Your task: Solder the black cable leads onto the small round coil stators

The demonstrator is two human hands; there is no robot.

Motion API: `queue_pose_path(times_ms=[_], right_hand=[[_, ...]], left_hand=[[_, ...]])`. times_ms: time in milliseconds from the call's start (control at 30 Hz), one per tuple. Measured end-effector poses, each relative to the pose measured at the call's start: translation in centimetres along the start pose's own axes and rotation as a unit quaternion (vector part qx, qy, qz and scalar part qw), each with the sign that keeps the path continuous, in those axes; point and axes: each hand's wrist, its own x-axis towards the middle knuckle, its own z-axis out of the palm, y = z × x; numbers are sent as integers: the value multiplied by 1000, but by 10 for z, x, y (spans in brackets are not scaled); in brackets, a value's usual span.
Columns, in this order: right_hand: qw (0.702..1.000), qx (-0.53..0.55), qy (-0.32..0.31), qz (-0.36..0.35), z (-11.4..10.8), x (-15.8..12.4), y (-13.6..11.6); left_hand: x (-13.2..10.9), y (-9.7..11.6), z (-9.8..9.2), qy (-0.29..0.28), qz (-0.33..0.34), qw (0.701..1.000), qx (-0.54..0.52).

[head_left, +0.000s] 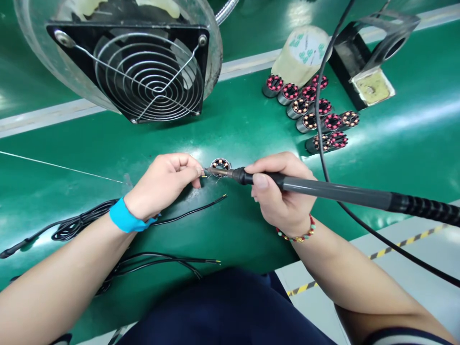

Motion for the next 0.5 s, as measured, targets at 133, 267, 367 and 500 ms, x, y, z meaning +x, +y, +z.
queue_pose_path(times_ms=[133, 267, 367, 500], right_hand=[[1000, -1, -2, -6, 0, -1, 1], [1000, -7, 14, -10, 2, -1, 3], [999, -18, -30, 23, 6, 1, 4], [993, -53, -102, 39, 16, 3, 6]], left_hand=[[1, 0, 0, 4, 2, 1000, 4], [1, -1, 0, 2, 1, 1000, 4], [0, 0, 0, 1, 2, 1000, 1], [0, 1, 1, 5, 6, 1000, 0]])
